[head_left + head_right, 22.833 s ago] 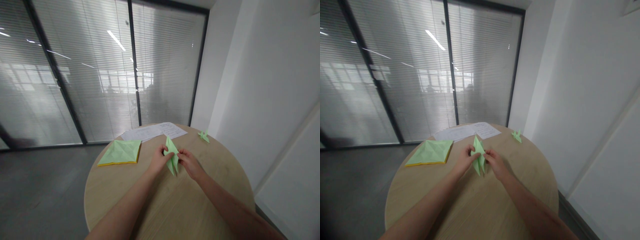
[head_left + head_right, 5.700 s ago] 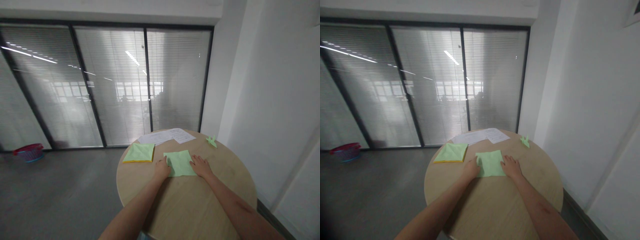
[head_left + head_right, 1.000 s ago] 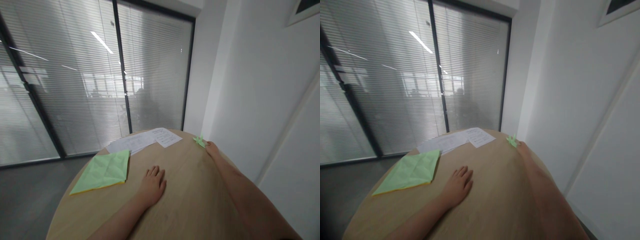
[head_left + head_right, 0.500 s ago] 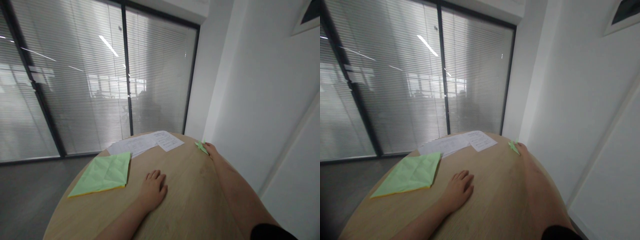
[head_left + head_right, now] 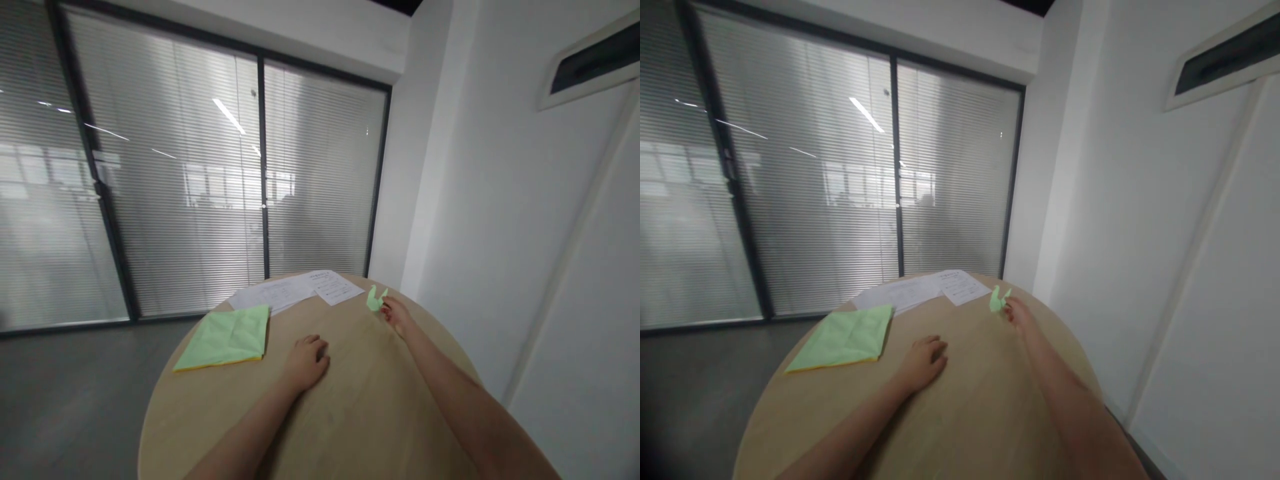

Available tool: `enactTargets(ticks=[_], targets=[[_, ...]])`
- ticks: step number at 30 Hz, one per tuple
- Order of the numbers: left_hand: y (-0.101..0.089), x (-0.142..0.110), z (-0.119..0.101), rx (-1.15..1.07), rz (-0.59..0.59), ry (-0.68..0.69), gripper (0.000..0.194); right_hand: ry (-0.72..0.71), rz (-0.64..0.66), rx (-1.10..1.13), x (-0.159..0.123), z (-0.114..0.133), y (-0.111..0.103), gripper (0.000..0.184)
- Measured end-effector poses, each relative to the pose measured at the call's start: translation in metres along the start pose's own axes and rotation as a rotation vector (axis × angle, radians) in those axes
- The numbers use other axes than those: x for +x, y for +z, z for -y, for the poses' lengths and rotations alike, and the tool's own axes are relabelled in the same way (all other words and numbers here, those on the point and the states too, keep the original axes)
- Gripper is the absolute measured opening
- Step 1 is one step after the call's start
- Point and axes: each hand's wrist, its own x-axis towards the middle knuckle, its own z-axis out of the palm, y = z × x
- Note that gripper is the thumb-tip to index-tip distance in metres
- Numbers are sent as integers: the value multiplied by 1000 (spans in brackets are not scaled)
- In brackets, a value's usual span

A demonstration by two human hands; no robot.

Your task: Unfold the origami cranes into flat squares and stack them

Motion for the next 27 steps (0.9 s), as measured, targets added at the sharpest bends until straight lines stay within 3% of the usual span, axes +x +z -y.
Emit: enactTargets(ticks=[2,8,13,18,21,27], targets=[[-1,3,3,-136,-22,-56,33,61,81,-4,-16,3,14,17],[1,11,4,-318,-131,-226,36,131,355,-46,-80,-5,54,22],[-3,9,4,-507,-166,-178,42,111,454,-86,-119,-22,65,26],[-22,2,-10,-659,-234,-64,40,27,520,-155,-133,-16,59,27],[-34,-6,-26,-613,-270,28,31,2,529,-150,-135,-10,58,28],[-47,-17,-45,-581,-241,65,36,-5,551,-134,-138,-8,60,28]])
